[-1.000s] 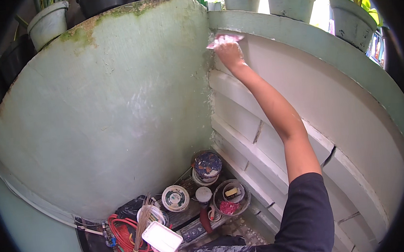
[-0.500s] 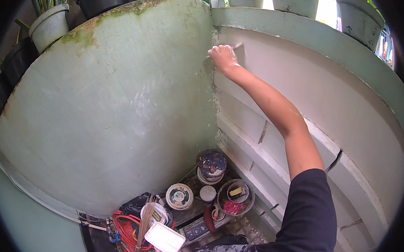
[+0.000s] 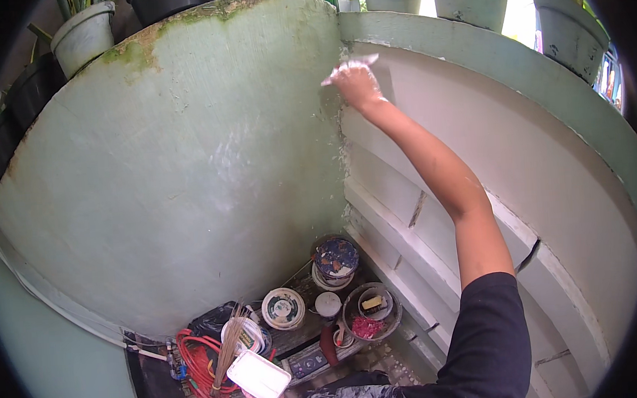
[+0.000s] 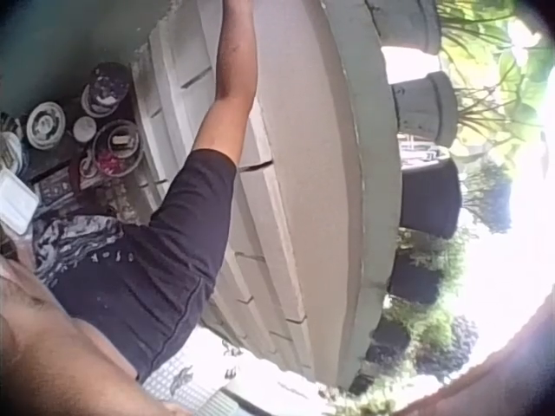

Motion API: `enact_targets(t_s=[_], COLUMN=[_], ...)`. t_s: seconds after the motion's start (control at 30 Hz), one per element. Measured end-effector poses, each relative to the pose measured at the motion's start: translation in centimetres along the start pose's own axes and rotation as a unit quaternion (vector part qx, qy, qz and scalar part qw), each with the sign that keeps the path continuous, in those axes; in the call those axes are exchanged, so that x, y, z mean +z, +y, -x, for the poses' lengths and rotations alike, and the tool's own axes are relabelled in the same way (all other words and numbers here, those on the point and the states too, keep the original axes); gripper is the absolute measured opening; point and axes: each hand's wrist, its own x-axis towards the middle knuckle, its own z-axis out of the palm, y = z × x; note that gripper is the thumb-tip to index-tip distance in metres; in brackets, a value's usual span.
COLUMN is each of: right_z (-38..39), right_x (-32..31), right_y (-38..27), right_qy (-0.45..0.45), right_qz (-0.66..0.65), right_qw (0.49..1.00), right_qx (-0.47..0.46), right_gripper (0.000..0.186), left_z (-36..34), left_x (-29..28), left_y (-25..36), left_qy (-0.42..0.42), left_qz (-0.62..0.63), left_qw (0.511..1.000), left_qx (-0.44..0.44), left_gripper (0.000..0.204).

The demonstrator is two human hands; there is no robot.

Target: Apply wall putty to a white structural surface using a putty knife and a small container.

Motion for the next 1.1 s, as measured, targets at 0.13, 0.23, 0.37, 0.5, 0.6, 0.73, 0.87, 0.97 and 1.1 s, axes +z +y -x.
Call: enact_targets(t_s=[0.13, 0.23, 0.37, 0.5, 0.6, 0.73, 0.87, 0.97, 1.1], right_z=[0.7, 1.1, 0.0, 0.8, -0.4, -1.6, -0.5, -1.6, -3.1], right_x=[-0.4, -0.8, 1.1, 0.0, -0.6, -1.0, -1.0, -2.3, -2.8], right_y=[0.7, -1.3, 1.0, 0.7, -1.9, -0.6, -2.5, -3.8, -1.8], right_qy=[-0.037, -0.104, 0.089, -0.012, -0.093, 0.003, -0.164, -0.123, -0.055], right_qz=[0.027, -0.035, 0.038, 0.077, 0.047, 0.138, 0.086, 0.045, 0.119], right_qw=[0.997, 0.994, 0.994, 0.996, 0.994, 0.989, 0.981, 0.986, 0.987], right_qx=[0.068, 0.024, 0.052, 0.043, 0.029, 0.044, 0.058, 0.107, 0.09], right_gripper=[0.011, 0.012, 0.011, 0.011, 0.011, 0.013, 0.013, 0.013, 0.014], left_z=[0.6, 1.7, 1.7, 4.3, 5.6, 6.3, 5.4, 7.7, 5.9], left_x=[-0.2, 1.4, 1.3, 8.9, 12.4, 15.0, 10.3, -3.5, -3.2], left_y=[1.4, 2.1, 2.7, 4.7, 6.4, 8.2, 7.6, 13.5, 11.8], left_qy=[-0.038, -0.07, -0.077, 0.168, 0.072, -0.08, -0.089, -0.106, -0.106], left_qz=[0.002, -0.012, -0.035, 0.134, 0.376, 0.615, 0.776, 0.327, 0.55], left_qw=[0.999, 0.997, 0.996, 0.976, 0.888, 0.604, 0.26, 0.797, 0.628], left_qx=[0.002, 0.008, -0.015, -0.033, -0.255, -0.5, -0.567, -0.497, -0.541], left_gripper=[0.071, 0.07, 0.07, 0.013, 0.012, 0.012, 0.014, 0.021, 0.017])
